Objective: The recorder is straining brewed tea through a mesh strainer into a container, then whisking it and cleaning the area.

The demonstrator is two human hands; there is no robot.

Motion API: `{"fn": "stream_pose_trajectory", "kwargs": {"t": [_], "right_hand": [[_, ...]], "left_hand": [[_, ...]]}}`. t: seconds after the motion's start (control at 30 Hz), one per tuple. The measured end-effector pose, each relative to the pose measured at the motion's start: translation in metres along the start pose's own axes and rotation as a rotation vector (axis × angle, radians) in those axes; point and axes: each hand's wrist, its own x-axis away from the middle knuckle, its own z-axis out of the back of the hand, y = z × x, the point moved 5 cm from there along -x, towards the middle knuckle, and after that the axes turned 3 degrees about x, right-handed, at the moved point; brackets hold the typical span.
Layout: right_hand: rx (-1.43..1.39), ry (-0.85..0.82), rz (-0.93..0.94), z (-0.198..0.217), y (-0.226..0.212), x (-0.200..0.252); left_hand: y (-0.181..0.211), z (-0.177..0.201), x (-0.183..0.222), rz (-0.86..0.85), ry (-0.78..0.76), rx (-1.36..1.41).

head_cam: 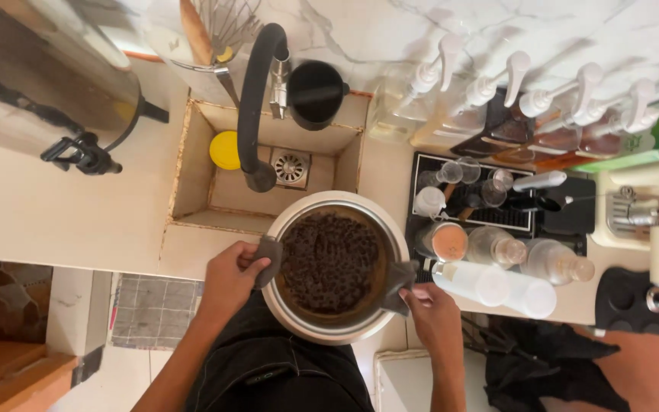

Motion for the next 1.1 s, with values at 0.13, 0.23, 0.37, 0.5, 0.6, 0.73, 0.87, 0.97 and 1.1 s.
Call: {"fn": "stream_pose_trajectory", "kwargs": {"t": [0.13, 0.23, 0.37, 0.5, 0.6, 0.73, 0.87, 0.97, 1.1], "right_hand": [[0.269, 0.021, 0.032, 0.032, -0.024, 0.013], [0.196, 0.032, 0.135, 0.045, -0.024, 0.009], [0.003, -0.023, 0.279, 0.024, -0.039, 0.015], [-0.222, -0.292, 0.466, -0.066, -0.085, 0.059], [-0.303, -0.507, 0.526, -0.153, -0.127, 0.113], [-0.415, -0.544, 0.584, -0.243, -0.143, 0.141], [-0.336, -0.535, 0.632, -0.318, -0.147, 0.112], [-0.135, -0.391, 0.659, -0.38, -0.174, 0.07], [-0.509, -0.522, 0.571, -0.438, -0.202, 0.045]], "left_hand": [[0.01, 0.016, 0.009, -0.006, 0.137, -0.09], [0.027, 0.037, 0.024, -0.008, 0.216, -0.071], [0.015, 0.06, 0.051, -0.043, 0.281, 0.038], [-0.004, 0.052, 0.078, -0.04, 0.194, 0.403], [0.0, 0.051, 0.112, -0.101, 0.108, 0.503], [-0.01, 0.092, 0.158, -0.247, 0.154, 0.416], [-0.035, 0.167, 0.21, -0.29, 0.323, 0.402], [-0.079, 0.223, 0.253, -0.222, 0.511, 0.354], [-0.145, 0.268, 0.323, -0.061, 0.619, 0.551]]}}
